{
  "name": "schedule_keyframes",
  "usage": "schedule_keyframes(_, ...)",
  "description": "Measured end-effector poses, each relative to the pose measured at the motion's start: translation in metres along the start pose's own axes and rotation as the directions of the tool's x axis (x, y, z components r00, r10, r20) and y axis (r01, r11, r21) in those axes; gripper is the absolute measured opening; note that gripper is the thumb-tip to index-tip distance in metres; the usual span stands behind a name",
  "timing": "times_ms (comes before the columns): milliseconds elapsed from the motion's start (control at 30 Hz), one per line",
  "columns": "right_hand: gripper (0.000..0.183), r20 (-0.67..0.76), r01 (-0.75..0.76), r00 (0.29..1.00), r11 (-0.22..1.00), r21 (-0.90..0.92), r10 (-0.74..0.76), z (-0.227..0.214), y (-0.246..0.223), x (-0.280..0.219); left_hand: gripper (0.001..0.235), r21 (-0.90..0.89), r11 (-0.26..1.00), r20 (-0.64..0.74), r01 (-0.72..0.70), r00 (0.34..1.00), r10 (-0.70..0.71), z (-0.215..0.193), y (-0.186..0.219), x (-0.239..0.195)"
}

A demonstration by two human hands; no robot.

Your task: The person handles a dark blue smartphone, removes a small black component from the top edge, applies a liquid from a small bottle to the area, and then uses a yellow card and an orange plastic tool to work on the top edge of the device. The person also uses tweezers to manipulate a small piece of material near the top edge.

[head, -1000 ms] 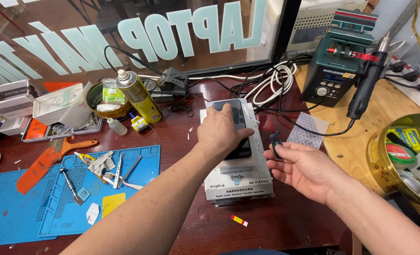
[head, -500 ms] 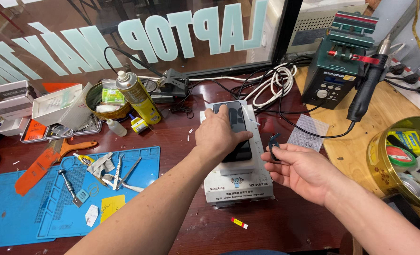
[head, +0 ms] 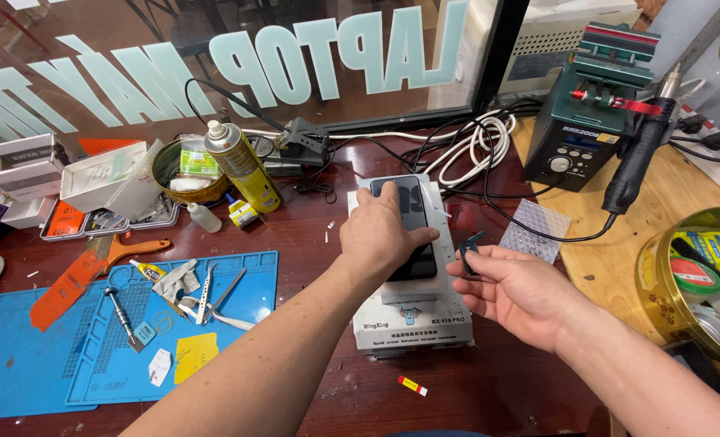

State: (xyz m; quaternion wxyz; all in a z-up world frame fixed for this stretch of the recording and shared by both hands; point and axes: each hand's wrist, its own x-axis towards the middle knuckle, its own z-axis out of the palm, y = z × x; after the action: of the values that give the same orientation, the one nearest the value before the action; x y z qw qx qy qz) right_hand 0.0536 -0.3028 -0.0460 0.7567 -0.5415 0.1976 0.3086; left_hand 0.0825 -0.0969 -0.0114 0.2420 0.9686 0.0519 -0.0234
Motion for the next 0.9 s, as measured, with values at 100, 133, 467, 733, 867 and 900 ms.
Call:
schedule_keyframes(100, 0.013, -0.003, -0.004, 1.000, 1.000, 0.001, 0.004, 0.0016, -0.0008, 0.0000, 0.080, -0.006, 1.000, -0.001, -0.004, 1.000, 0.004, -0.0004, 0.0001, -0.0003)
schedule_keyframes(133, 0.013, -0.006, -0.006, 1.000, 1.000, 0.004, 0.006, 0.0020, -0.0011, 0.0000, 0.081, -0.006, 1.000, 0.004, 0.000, 1.000, 0.000, -0.0005, 0.0004, -0.0002)
schedule_keyframes(467, 0.014, -0.018, -0.010, 1.000, 1.000, -0.011, 0.009, 0.0027, -0.0018, -0.0017, 0.083, 0.014, 1.000, 0.059, 0.024, 0.998, -0.025, -0.0039, 0.0036, 0.0000)
schedule_keyframes(733, 0.011, -0.010, -0.009, 1.000, 1.000, 0.006, 0.009, 0.0035, 0.0003, -0.0018, 0.083, 0.029, 0.999, 0.053, 0.023, 0.998, -0.024, -0.0039, 0.0038, -0.0007)
schedule_keyframes(867, 0.011, -0.010, -0.008, 1.000, 1.000, 0.010, 0.008, 0.0035, 0.0005, -0.0021, 0.085, 0.037, 0.999, 0.049, 0.026, 0.998, -0.028, -0.0027, 0.0038, 0.0004)
schedule_keyframes(900, 0.011, -0.009, -0.008, 1.000, 1.000, 0.012, 0.008, 0.0033, 0.0003, -0.0021, 0.085, 0.035, 0.999, 0.047, 0.024, 0.999, -0.026, -0.0025, 0.0039, 0.0004)
